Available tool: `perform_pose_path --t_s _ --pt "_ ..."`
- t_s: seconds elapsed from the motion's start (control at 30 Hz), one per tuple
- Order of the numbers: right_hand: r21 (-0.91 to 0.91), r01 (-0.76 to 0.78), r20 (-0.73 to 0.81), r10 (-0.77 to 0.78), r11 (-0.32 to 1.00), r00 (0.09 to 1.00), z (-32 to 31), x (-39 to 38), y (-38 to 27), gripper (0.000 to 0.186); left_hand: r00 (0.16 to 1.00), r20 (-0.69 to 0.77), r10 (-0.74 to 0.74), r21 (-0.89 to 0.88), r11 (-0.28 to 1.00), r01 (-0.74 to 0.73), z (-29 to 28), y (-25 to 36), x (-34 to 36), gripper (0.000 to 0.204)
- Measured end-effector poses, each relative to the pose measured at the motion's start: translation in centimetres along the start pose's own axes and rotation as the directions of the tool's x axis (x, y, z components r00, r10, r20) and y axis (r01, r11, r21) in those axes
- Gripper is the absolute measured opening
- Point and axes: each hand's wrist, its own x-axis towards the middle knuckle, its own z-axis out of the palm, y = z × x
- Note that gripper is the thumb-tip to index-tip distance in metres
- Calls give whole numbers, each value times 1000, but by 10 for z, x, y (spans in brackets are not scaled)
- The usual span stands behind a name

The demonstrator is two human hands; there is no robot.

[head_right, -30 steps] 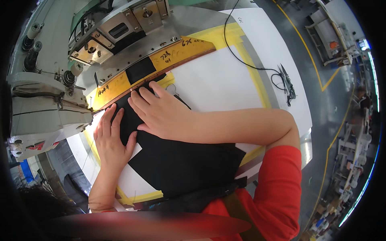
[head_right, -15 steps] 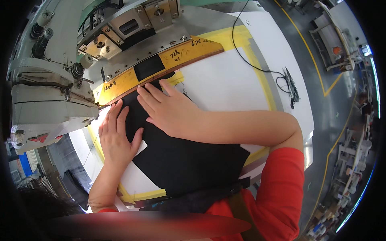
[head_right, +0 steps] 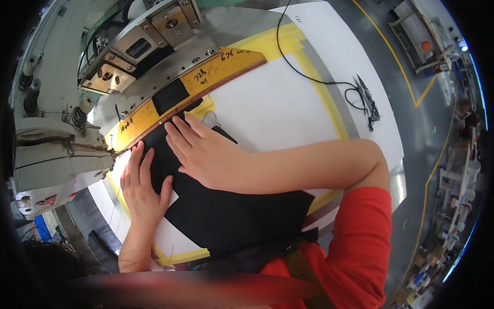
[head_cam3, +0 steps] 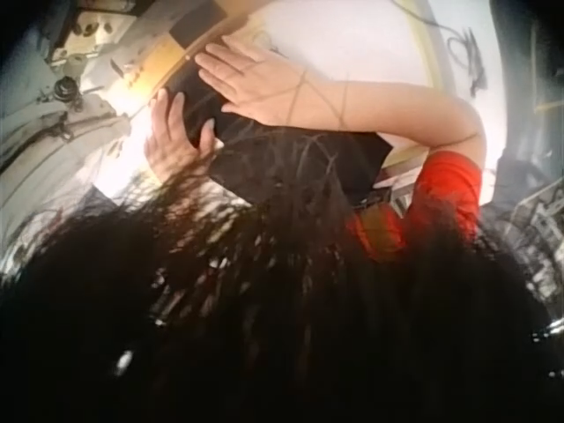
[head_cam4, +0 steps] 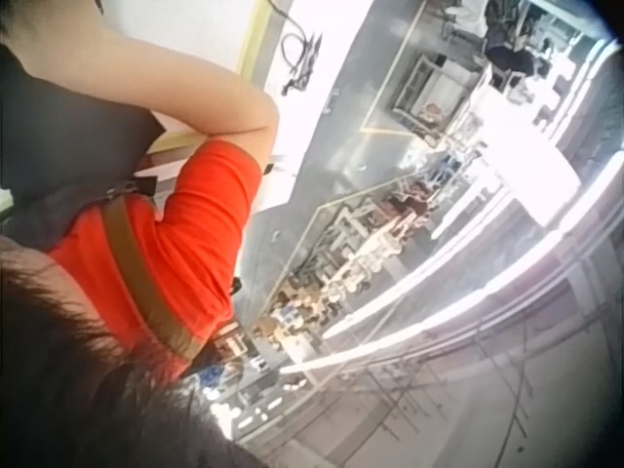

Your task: Operating an industrial sewing machine to stitch black fabric pieces and using nippers to trim excess thread.

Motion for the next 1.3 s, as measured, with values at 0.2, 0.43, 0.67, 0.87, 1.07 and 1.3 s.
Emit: perform_pose_path --t_s 0.2,0.43,0.67,0.87,1.07,1.3 --pt "-27 -26 38 27 999 999 0 1 1 63 1000 3 3 -4 1000 -3 2 1 2 62" --pt "1 -17 42 17 1000 999 4 4 2 65 1000 -4 -20 -29 999 20 0 1 3 63" --pt "89 -59 76 53 994 996 -3 5 5 70 999 -33 -30 -8 1000 30 2 -2 0 66" --pt "79 -14 88 7 997 996 -5 8 5 69 997 -77 -31 -61 998 27 11 -5 -8 66" --pt "66 -36 95 30 997 995 -7 7 4 70 998 -63 -30 -79 997 24 7 -6 -10 69" --pt "70 -33 64 28 997 998 -9 5 9 70 997 -52 -49 -67 997 45 10 -8 -6 72"
